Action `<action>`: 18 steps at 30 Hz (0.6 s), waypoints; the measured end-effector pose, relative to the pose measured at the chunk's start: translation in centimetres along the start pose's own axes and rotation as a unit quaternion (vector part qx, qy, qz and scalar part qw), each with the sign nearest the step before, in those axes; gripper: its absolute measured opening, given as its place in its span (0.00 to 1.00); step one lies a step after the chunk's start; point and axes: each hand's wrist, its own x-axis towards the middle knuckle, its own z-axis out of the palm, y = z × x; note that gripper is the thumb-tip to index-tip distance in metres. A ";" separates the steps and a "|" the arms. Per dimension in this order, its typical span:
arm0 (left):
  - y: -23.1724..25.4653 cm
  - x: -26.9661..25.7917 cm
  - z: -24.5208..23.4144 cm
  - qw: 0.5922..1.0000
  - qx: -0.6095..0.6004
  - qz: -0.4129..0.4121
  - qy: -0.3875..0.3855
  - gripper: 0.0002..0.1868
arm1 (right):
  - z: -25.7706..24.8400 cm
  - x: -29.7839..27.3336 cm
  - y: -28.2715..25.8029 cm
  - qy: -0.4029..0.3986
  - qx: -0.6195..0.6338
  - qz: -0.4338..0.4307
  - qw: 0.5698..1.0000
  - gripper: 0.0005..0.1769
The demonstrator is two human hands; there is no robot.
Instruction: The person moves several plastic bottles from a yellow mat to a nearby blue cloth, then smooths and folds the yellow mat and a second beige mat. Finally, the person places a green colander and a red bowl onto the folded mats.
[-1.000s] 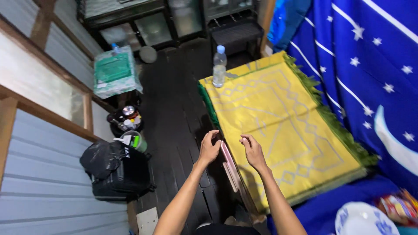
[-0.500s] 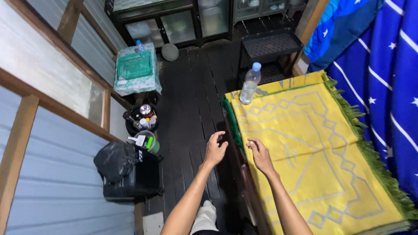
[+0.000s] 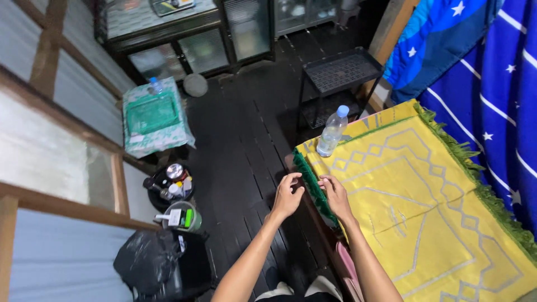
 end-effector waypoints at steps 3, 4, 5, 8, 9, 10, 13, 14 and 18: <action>-0.1 1.9 -0.2 1.000 -0.003 -0.001 -0.021 0.22 | 0.0 1.1 -0.5 0.023 -0.036 0.022 0.999 0.20; -0.2 2.5 -0.2 1.000 -0.005 -0.002 -0.025 0.23 | 0.0 1.5 -0.5 0.025 -0.037 0.020 0.999 0.20; -0.3 3.1 -0.1 1.000 -0.007 -0.002 -0.030 0.23 | -0.1 2.0 -0.4 0.027 -0.037 0.019 0.999 0.20; -0.7 5.4 0.1 0.999 -0.013 -0.004 -0.038 0.23 | -0.3 3.9 0.3 0.037 -0.039 0.020 0.998 0.20; -0.9 6.1 0.2 0.999 -0.015 -0.005 -0.040 0.23 | -0.4 4.6 0.7 0.042 -0.040 0.021 0.998 0.20; -1.1 7.0 0.4 0.999 -0.014 -0.006 -0.042 0.23 | -0.5 5.5 1.2 0.045 -0.036 0.022 0.998 0.20; -1.5 10.0 0.9 0.999 -0.008 -0.003 -0.050 0.23 | -1.1 8.5 2.7 0.063 -0.024 0.020 0.998 0.19; -1.6 11.0 1.1 0.998 -0.005 0.003 -0.055 0.23 | -1.2 9.4 3.0 0.074 -0.020 0.017 0.997 0.19; -1.4 15.5 2.2 0.996 0.026 0.048 -0.064 0.23 | -2.2 12.5 4.1 0.136 -0.068 0.033 0.988 0.19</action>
